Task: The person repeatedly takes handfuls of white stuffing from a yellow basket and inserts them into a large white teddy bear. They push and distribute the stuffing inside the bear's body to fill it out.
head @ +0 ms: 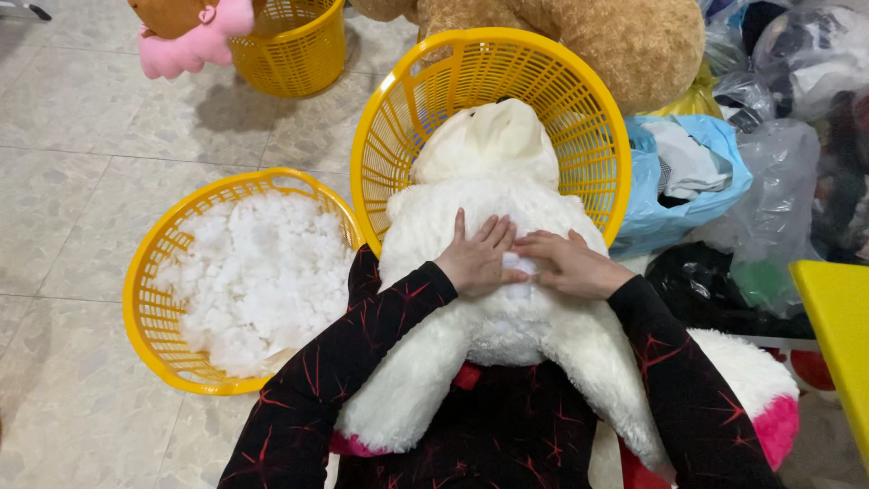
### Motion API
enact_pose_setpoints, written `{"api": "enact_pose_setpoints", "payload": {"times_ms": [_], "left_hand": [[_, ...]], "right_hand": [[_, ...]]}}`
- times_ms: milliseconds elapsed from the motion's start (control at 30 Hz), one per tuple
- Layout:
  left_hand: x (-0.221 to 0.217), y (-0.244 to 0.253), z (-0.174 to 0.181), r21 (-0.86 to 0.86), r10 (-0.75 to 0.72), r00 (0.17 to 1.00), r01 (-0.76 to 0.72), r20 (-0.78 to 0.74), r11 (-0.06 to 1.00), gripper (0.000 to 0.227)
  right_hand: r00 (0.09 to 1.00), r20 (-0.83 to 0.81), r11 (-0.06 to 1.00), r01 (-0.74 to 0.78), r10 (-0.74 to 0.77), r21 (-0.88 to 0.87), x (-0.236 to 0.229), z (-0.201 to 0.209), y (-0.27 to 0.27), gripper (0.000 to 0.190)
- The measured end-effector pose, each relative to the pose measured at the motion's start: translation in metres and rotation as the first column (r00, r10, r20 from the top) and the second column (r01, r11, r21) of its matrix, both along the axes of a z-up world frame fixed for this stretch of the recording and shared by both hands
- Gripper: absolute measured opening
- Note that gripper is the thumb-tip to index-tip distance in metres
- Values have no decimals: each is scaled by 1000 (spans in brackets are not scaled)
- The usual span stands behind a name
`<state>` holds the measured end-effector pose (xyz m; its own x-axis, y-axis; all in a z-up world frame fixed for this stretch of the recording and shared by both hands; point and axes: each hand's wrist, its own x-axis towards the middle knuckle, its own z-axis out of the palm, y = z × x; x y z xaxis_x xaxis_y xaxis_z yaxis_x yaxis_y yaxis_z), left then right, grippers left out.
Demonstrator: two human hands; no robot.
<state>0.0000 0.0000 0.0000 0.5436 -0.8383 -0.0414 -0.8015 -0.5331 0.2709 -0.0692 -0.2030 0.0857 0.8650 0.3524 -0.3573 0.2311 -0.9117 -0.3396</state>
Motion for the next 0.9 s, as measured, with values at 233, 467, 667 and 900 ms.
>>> {"api": "enact_pose_setpoints", "payload": {"times_ms": [233,467,667,900], "left_hand": [[-7,1,43,118,79,986,-61,-149,991,109],[14,3,64,-165,38,986,-64,-161,984,107],[7,-17,48,61,10,994,-4,-108,998,103],[-11,-31,13,199,122,990,-134,72,971,88]], "right_hand": [[799,538,957,284,-268,54,2,-15,12,9],[805,558,921,350,-200,-174,4,-30,19,28],[761,586,876,451,-277,-172,12,-42,13,27],[759,490,868,496,-429,-9,14,-35,0,29]]}}
